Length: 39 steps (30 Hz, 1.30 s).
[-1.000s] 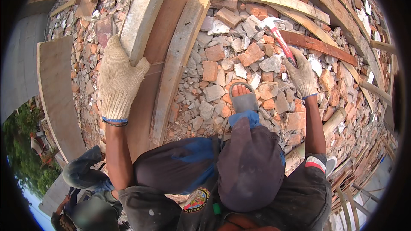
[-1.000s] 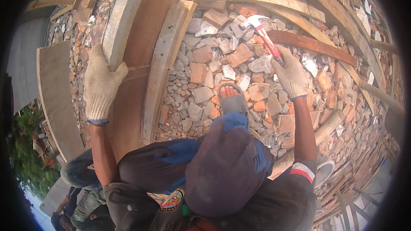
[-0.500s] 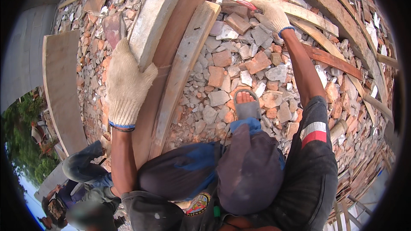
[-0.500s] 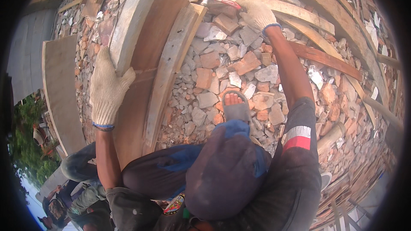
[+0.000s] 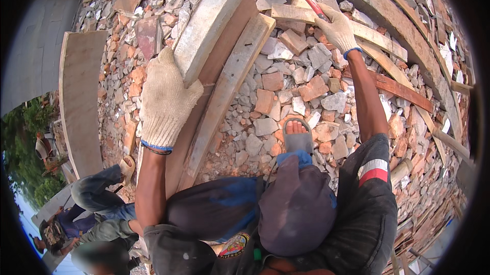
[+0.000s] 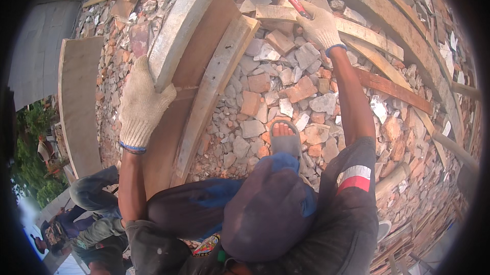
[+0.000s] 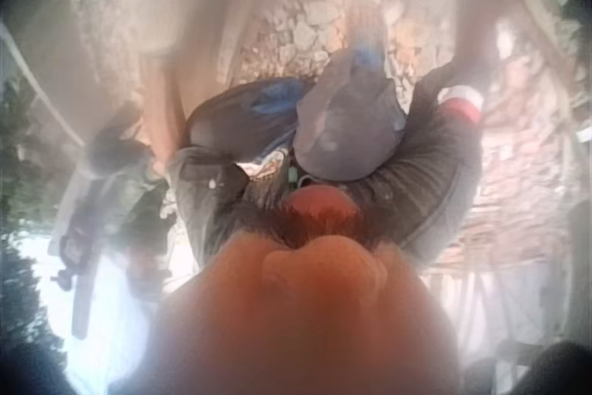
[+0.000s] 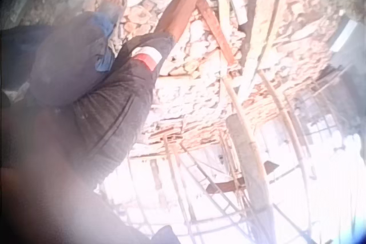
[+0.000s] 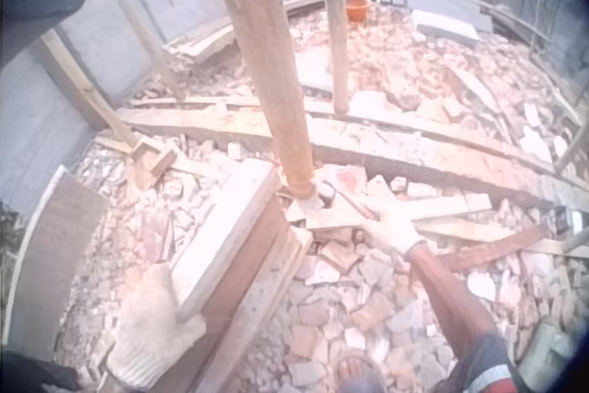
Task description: The person assembles curved wooden formwork on a debris-covered floor, using a hammer to drive nails and aligning planks and supports. They repeatedly adjust and secure the curved wooden pieces, occasionally picking up nails from a white bucket.
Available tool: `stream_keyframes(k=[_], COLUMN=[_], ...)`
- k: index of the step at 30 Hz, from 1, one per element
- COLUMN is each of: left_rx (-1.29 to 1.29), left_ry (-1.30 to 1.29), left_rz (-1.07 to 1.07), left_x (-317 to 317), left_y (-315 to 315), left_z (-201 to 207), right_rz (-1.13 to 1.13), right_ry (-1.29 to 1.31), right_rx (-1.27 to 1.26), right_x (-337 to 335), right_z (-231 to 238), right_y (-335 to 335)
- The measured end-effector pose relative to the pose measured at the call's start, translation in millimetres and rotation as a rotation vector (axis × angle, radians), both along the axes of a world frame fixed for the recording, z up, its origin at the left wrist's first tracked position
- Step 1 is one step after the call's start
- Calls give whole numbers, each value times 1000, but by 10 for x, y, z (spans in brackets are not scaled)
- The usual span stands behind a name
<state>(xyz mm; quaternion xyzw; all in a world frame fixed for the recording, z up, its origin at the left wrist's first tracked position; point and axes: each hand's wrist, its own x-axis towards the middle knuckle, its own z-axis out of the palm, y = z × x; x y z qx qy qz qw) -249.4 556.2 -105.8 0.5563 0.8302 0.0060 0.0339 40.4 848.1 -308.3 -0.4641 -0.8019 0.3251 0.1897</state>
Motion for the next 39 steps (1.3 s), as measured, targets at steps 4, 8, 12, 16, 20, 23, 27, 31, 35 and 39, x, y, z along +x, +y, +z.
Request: stream_keyframes(k=[4, 8, 12, 16, 20, 23, 27, 31, 35, 39], left_rx=[-34, 41, 15, -93, 0, 20, -4, 8, -35, 32], left_ry=[-21, 12, 41, -4, -2, 47, 50, 3, 53, 65], left_rz=[3, -62, -38, 47, -35, -45, -60, -47, -41, -79], left_x=[-4, -15, -14, 25, 3, -70, -47, -15, -24, -83], left_y=[18, 7, -57, -3, 53, -34, -24, 23, -21, -55], left_z=[32, 12, 83, 167, -74, 3, 3, -8, 8, -59], right_rz=[-214, 103, 204, -106, 139, 79, 21, 194, 74, 119], right_ry=[306, 264, 122, 102, 88, 92, 166, 179, 170, 109], right_rx=[-185, 307, 373, -216, 301, 221, 153, 537, -79, 162], right_x=[-80, -111, -54, -273, 32, -84, -128, 34, -59, -145], right_z=[500, 659, 763, 1234, 865, 939, 913, 671, 953, 922], right_y=[24, 26, 168, -203, -79, -33, -132, 80, -105, -222])
